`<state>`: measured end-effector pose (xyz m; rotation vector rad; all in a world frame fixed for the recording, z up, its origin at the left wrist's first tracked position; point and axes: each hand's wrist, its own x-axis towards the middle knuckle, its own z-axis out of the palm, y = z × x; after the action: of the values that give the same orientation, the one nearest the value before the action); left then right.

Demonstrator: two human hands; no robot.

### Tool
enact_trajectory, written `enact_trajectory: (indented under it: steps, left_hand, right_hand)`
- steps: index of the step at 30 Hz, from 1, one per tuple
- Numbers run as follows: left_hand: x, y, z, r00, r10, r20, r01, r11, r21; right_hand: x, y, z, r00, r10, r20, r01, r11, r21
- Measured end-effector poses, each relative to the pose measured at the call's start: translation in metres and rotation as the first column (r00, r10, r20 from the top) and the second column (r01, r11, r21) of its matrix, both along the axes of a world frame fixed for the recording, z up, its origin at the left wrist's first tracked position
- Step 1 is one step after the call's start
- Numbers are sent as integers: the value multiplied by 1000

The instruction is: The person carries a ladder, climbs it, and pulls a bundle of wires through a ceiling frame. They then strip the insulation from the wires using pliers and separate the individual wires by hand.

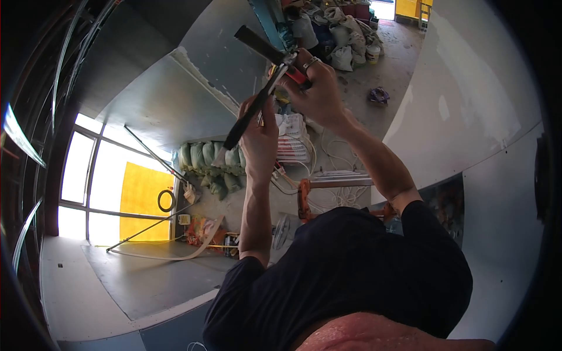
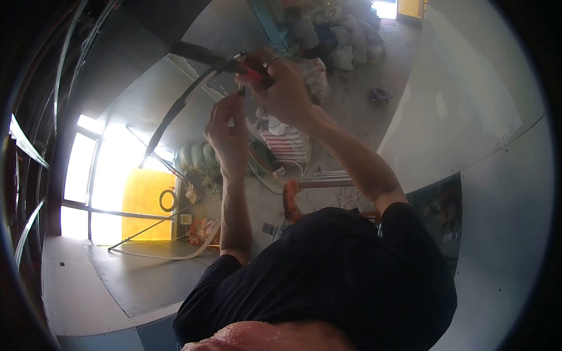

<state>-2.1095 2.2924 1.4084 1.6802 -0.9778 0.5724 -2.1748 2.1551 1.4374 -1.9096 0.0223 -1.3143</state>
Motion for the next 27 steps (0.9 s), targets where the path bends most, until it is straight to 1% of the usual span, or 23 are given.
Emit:
enact_trajectory:
  steps: [2, 3, 5, 7, 9, 13, 15, 17, 19, 21, 27]
  left_hand:
    - [3, 0, -4, 992, 2, 123, -1, 1000, -1]
    - [2, 0, -4, 992, 1, 125, -1, 1000, 0]
    - [-4, 0, -2, 997, -1, 73, 0, 1000, 6]
    - [-2, -1, -6, 996, 9, 87, -8, 1000, -11]
    - [-2, -3, -10, 995, 19, 100, -16, 1000, -27]
    - [-5, -11, -20, 993, 62, 98, -55, 996, -74]
    - [-5, -14, -27, 991, 83, 107, -73, 993, -88]
    - [-5, -16, -32, 988, 113, 109, -103, 990, -92]
    - [-5, -20, -35, 989, 116, 87, -107, 988, -109]
    - [-5, -21, -37, 991, 121, 62, -112, 986, -126]
    - [1, -22, -42, 990, 131, 41, -126, 985, -118]
  right_hand:
    - [1, 4, 0, 1000, -24, -3, 24, 999, -27]
    - [1, 5, 1, 999, -49, -5, 49, 997, -56]
    - [-1, 9, 0, 998, -62, -1, 62, 996, -57]
    - [-1, 14, 0, 997, -75, -1, 75, 995, -59]
    - [1, 20, -1, 997, -65, 43, 63, 997, 50]
    - [2, 23, -6, 995, -84, 59, 81, 996, 44]
    - [2, 24, -9, 992, -97, 83, 96, 995, 11]
    - [2, 28, -11, 994, -97, 59, 96, 995, 21]
    - [4, 31, -13, 995, -95, 30, 94, 995, 34]
    - [9, 32, -15, 984, -165, 67, 167, 986, -21]
    - [15, 34, -20, 987, -151, 51, 153, 988, -28]
